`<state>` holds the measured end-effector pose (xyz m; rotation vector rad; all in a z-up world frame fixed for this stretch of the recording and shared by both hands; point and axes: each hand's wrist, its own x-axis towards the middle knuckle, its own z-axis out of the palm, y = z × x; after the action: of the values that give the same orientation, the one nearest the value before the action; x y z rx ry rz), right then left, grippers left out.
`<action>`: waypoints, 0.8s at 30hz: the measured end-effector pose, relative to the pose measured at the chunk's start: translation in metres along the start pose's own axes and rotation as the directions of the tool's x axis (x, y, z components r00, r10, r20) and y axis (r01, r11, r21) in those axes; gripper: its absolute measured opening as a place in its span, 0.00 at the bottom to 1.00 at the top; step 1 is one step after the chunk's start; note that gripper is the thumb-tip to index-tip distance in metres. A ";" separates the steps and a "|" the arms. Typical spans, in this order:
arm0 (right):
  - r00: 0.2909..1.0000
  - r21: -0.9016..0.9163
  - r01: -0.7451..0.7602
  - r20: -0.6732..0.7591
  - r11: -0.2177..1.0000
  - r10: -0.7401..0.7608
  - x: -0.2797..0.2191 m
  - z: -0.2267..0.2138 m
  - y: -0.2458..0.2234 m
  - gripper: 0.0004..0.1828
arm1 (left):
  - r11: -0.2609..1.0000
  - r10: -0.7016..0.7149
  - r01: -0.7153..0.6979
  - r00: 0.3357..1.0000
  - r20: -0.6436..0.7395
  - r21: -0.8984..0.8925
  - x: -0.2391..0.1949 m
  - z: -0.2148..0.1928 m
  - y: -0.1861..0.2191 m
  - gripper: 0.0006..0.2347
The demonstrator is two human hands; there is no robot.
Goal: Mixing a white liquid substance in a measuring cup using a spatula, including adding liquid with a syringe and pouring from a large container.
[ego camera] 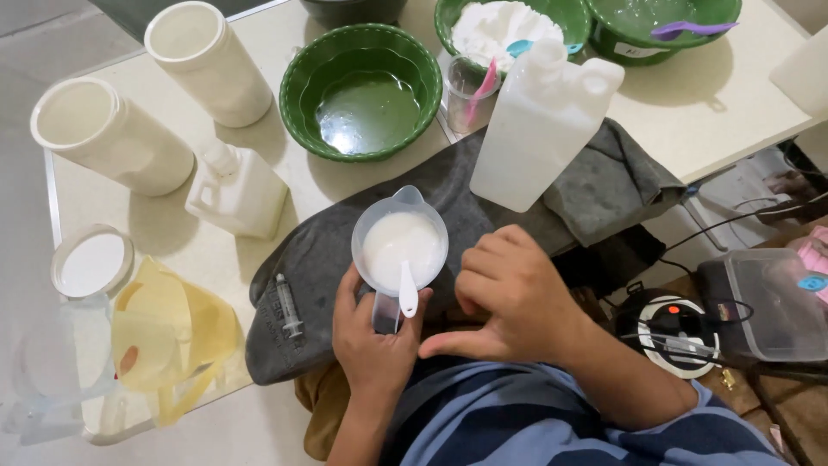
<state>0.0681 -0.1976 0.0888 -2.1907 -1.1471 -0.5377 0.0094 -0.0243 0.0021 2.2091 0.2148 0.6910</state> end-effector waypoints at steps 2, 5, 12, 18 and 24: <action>1.000 -0.008 0.007 0.014 1.000 -0.007 -0.001 0.007 -0.002 0.35 | 0.998 0.060 -0.058 0.996 -0.071 0.022 0.001 0.004 0.000 0.19; 0.999 -0.108 0.036 -0.033 0.993 -0.040 0.000 0.009 -0.005 0.23 | 0.996 0.092 -0.091 0.992 -0.083 0.014 0.002 0.004 0.000 0.17; 0.998 -0.007 -0.021 0.064 1.000 0.021 -0.006 0.019 -0.011 0.30 | 0.996 0.094 -0.094 0.993 -0.068 0.011 -0.001 0.001 0.001 0.19; 1.000 -0.124 0.023 -0.014 0.992 -0.025 0.005 0.027 -0.016 0.34 | 0.998 0.055 -0.055 0.998 -0.042 -0.007 -0.001 0.007 0.000 0.19; 0.998 -0.146 0.009 -0.062 0.989 -0.018 0.010 0.026 -0.022 0.27 | 0.994 0.107 -0.105 0.993 -0.057 0.033 -0.003 0.007 -0.003 0.17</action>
<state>0.0567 -0.1644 0.0827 -2.2729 -1.1209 -0.7113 0.0106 -0.0277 -0.0056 2.2436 0.1395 0.8163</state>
